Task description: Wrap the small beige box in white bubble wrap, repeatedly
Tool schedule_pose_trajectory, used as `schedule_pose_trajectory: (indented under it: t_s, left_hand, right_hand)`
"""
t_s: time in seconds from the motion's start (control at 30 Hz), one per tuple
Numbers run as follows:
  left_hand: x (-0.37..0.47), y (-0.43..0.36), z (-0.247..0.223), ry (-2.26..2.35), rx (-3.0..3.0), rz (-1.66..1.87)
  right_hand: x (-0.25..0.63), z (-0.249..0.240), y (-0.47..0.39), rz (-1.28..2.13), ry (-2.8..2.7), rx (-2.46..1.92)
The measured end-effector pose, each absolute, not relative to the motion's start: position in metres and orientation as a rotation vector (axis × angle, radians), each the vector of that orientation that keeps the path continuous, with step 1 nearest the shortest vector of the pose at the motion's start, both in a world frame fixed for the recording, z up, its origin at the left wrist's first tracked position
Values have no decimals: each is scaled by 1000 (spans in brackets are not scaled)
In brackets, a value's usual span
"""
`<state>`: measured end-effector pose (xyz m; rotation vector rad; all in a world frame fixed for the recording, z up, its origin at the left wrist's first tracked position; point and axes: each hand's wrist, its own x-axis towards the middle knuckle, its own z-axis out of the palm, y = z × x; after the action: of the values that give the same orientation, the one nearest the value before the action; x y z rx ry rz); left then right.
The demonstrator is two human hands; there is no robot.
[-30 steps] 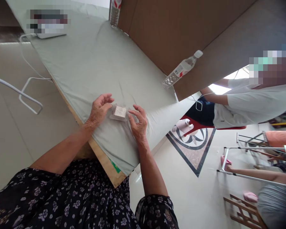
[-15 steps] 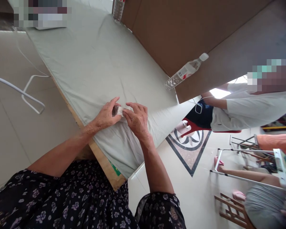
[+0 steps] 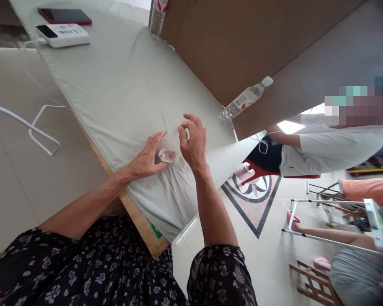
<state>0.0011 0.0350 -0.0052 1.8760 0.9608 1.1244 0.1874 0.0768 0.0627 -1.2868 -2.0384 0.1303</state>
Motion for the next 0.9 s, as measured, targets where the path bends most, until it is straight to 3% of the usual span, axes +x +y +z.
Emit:
schedule_pose_trajectory:
  t_s: [0.37,0.57,0.73,0.9]
  left_hand:
    - [-2,35,1,808,1378,1018]
    - [-4,39,4,855,1255,911]
    - [-3,38,8,868,1251,921]
    - [-3,37,12,901,1196,977]
  right_hand:
    - [221,53,158,376,-1741,-1346]
    - [225,43,104,366,-1367,-1444]
    - [195,37,43,498,-1607,-1654]
    - [183,27,44,516,-1602,-1645]
